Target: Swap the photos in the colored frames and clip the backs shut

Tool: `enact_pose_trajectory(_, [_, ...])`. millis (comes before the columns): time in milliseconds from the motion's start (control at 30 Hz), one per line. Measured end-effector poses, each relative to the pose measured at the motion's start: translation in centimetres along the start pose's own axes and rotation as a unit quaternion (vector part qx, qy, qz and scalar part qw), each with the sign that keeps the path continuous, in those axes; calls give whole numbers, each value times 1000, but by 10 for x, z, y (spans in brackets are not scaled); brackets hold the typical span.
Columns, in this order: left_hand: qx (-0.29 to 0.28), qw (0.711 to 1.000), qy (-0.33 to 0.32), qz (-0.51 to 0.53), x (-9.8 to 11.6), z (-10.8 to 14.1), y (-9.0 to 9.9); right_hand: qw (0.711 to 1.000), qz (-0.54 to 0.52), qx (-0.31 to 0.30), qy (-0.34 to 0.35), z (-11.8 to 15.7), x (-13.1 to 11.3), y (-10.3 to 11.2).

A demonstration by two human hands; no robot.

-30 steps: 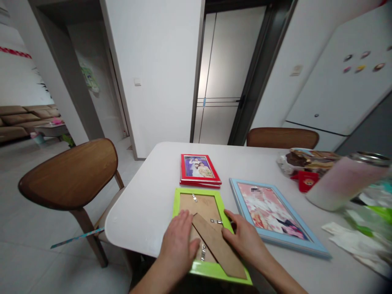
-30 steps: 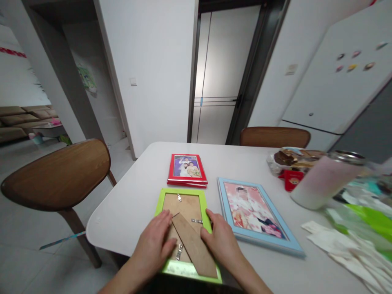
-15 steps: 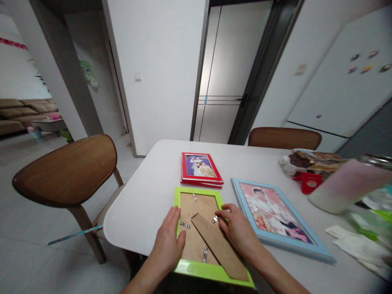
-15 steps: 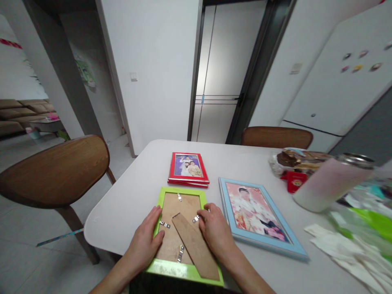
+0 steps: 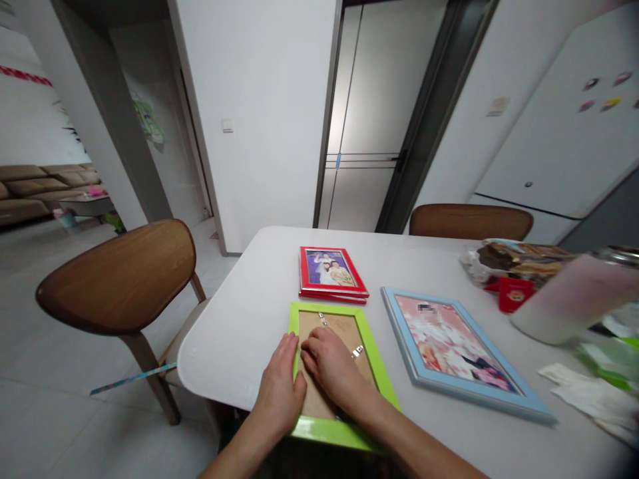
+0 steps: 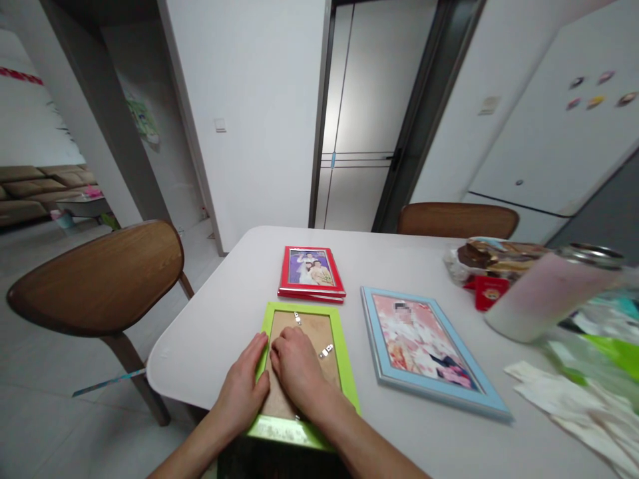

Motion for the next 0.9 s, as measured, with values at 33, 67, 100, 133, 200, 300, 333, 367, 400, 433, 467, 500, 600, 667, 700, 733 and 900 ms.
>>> enact_pose_trajectory(33, [0, 1000, 0, -1, 0, 0, 0, 1000, -3, -1, 1, 0, 1, 0])
enact_pose_trajectory(67, [-1, 1000, 1, -2, 0, 0, 0, 1000, -10, -4, 4, 0, 3, 3])
enact_pose_trajectory(100, [-2, 1000, 2, -3, 0, 0, -1, 1000, -26, -10, 9, 2, 6, 6])
enact_pose_trajectory(133, [-2, 1000, 3, -4, -1, 0, -1, 999, -48, -19, 16, 5, 9, 11])
enact_pose_trajectory(200, [-2, 1000, 2, -5, 0, 0, -1, 993, -101, -62, 30, 15, 14, 21])
enact_pose_trajectory(300, [-4, 1000, 6, -10, -1, 0, -2, 976, -129, -168, 49, 36, 19, 28])
enact_pose_trajectory(333, [-8, 1000, 9, -15, -1, 0, -3, 971, -124, -195, 54, 42, 19, 28])
enact_pose_trajectory(367, [-14, 1000, 11, -21, -1, 0, -3, 969, -118, -211, 58, 48, 18, 28])
enact_pose_trajectory(400, [-18, 999, 13, -27, -2, 0, -4, 969, -112, -214, 60, 52, 17, 28])
enact_pose_trajectory(433, [-20, 999, 13, -31, -2, 0, -4, 971, -107, -205, 62, 54, 16, 28])
enact_pose_trajectory(467, [-20, 999, 13, -33, -2, 0, -5, 974, -104, -190, 64, 55, 14, 28])
enact_pose_trajectory(500, [-19, 999, 11, -32, -2, 0, -5, 977, -101, -173, 67, 55, 12, 28])
enact_pose_trajectory(600, [-9, 1000, 4, -22, -3, 0, -4, 982, -104, -138, 70, 48, 12, 28])
enact_pose_trajectory(667, [-5, 1000, 1, -14, -3, 0, -4, 990, -88, -101, 40, 33, 23, 29])
enact_pose_trajectory(700, [-4, 1000, 0, -10, -3, 0, -3, 995, -64, -72, 14, 23, 31, 30])
enact_pose_trajectory(733, [-4, 1000, 1, -8, -3, 1, -3, 998, -33, -42, -14, 12, 40, 31])
enact_pose_trajectory(900, [-11, 1000, 4, -9, -2, 1, -3, 995, 53, 28, -75, -30, 62, 16])
Point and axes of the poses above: each hand's wrist, its own z-axis away from the middle knuckle, its own y-axis out of the back of the hand, x = y × z, the point moved 8 cm from there along -z, towards the middle knuckle, and after that the axes turned 5 degrees about -y, right-handed, at the moved point
